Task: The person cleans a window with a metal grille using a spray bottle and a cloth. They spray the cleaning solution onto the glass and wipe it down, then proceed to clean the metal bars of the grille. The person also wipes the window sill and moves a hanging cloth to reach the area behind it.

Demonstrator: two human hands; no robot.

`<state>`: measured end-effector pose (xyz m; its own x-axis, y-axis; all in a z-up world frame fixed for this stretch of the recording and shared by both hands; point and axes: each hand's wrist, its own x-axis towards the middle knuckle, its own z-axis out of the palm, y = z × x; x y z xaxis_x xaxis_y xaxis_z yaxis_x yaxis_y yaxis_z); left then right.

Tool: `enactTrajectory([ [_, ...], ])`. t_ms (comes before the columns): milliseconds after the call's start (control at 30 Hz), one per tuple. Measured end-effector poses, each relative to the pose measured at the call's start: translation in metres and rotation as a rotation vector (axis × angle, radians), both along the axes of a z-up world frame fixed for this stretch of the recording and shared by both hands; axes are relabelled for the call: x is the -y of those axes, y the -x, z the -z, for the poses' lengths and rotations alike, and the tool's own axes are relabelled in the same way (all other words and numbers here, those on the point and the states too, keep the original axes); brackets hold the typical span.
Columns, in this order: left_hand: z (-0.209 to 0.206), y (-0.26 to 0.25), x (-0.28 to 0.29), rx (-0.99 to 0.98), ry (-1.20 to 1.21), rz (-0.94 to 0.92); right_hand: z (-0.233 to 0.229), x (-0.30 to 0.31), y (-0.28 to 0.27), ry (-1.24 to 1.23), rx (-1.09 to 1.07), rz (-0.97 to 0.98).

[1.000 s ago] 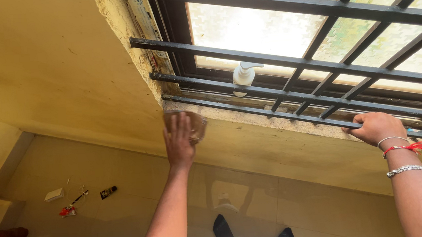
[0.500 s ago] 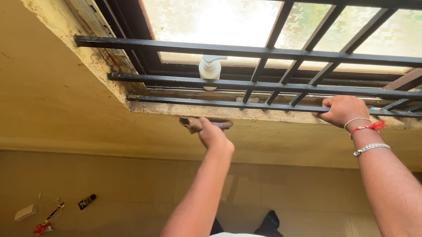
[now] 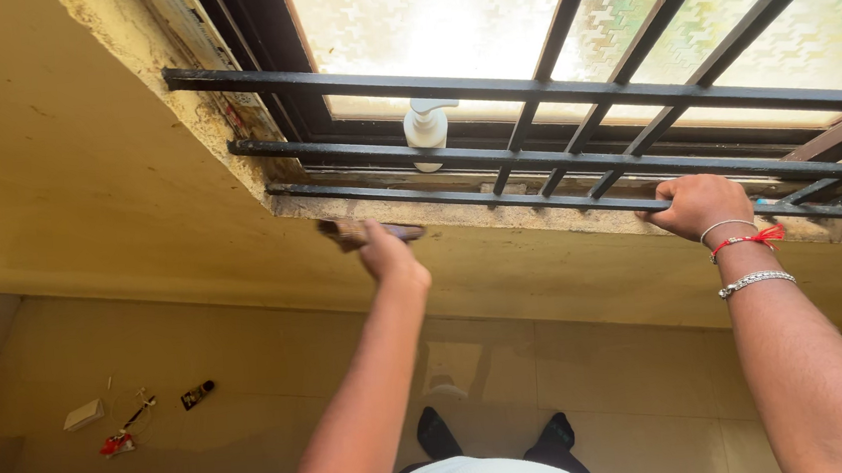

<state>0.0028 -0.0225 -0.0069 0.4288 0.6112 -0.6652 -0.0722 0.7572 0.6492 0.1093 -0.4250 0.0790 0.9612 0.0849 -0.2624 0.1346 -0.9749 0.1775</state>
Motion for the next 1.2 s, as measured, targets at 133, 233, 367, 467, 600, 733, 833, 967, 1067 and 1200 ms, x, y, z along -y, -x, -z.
enactTrajectory([
  [133,0.015,0.019,0.052,0.124,0.142,0.143,-0.003,-0.001,0.006,-0.043,0.021,-0.009],
  [233,0.018,0.049,0.06,0.194,0.129,0.259,-0.004,-0.003,0.038,-0.34,0.312,-0.248],
  [367,0.016,0.071,0.053,0.219,0.053,0.413,-0.001,-0.063,0.119,-0.679,0.793,-0.396],
  [467,0.012,0.07,0.072,0.248,-0.04,0.565,0.012,-0.134,0.158,-1.052,0.287,-0.51],
  [600,-0.021,0.074,0.089,0.341,-0.105,0.921,0.038,-0.171,0.164,-1.296,0.18,-0.317],
  [733,-0.052,0.081,0.093,0.329,-0.071,0.955,0.058,-0.138,0.147,-1.757,-0.36,0.08],
  [833,-0.057,0.083,0.105,0.269,-0.155,0.986,0.047,-0.113,0.148,-1.787,-0.577,0.253],
  [967,-0.062,0.092,0.13,0.138,-0.59,1.009,0.027,-0.1,0.161,-1.989,-0.629,0.388],
  [1067,-0.066,0.099,0.161,0.227,-1.305,0.931,0.027,-0.084,0.17,-2.102,-0.595,0.473],
  [1200,-0.062,0.109,0.193,0.516,-1.489,1.103,0.04,-0.06,0.167,-2.219,-0.552,0.758],
])
